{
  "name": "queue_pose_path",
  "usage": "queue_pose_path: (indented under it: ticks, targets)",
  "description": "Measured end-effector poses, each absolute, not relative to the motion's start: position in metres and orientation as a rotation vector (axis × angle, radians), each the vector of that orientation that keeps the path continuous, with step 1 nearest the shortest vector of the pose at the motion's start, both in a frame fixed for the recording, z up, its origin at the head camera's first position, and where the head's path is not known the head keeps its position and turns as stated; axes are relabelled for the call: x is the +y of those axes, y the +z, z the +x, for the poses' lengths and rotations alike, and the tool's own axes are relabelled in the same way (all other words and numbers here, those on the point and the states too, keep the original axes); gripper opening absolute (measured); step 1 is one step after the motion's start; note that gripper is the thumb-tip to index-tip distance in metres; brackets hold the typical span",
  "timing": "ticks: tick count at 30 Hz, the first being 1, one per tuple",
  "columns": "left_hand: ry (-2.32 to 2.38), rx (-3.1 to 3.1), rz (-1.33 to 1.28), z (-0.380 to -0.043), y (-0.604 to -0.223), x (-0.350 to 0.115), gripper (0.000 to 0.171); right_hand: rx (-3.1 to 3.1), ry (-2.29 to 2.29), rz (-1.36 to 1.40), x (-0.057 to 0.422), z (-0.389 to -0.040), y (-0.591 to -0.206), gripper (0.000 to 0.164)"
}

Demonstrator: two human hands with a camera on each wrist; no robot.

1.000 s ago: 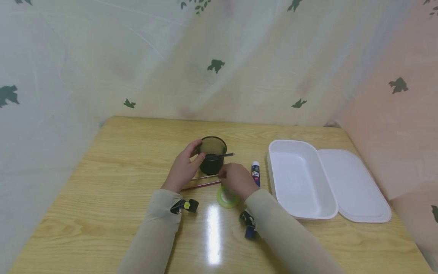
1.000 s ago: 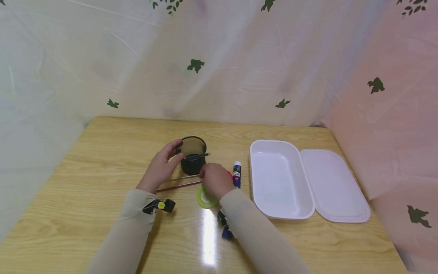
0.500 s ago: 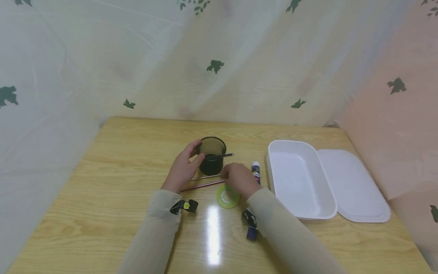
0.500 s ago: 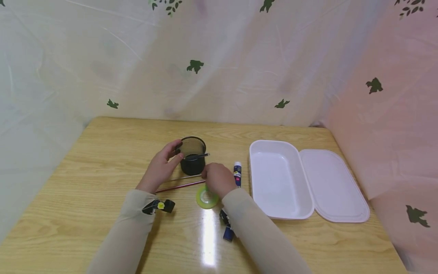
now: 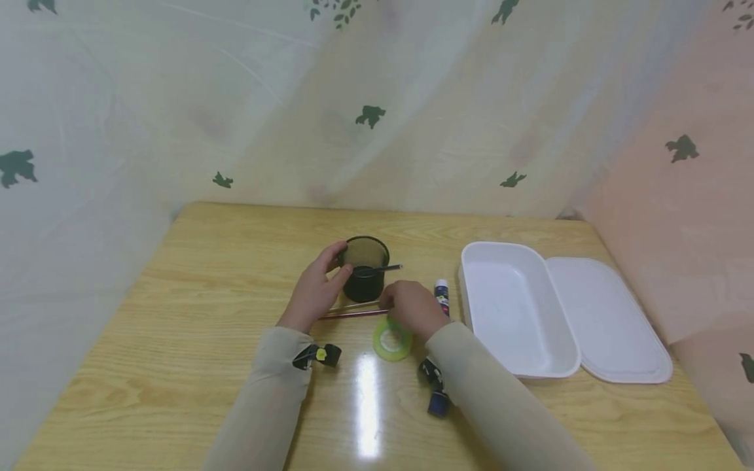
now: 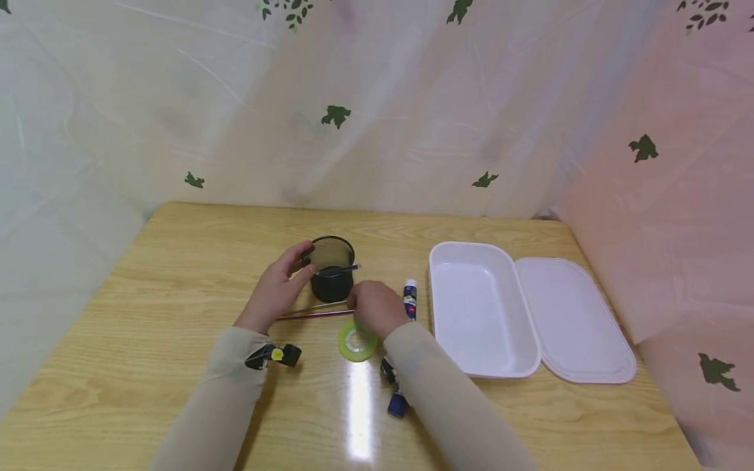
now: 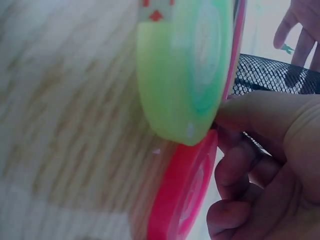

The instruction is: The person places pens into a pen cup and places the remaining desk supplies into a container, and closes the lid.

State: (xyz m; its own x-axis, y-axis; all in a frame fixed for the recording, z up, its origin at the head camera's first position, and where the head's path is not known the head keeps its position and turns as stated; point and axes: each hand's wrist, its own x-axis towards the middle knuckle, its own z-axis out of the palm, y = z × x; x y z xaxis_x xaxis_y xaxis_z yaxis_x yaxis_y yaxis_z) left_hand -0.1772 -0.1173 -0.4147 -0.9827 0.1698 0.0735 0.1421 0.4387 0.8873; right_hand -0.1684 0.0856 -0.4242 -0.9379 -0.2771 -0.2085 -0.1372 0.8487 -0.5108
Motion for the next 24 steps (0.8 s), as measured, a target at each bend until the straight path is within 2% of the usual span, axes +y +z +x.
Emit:
queue_pose_path:
  ticks: [14, 24]
  targets:
    - [1.649, 2.637, 0.288, -0.178, -0.416, -0.117, 0.052, 2.71, -0.803, -0.439, 0.09, -0.163, -0.411, 0.01]
    - [1.641, 2.633, 0.284, -0.179, -0.416, -0.117, 0.052, 2.685, -1.082, -0.333, 0.099, -0.148, -0.405, 0.015]
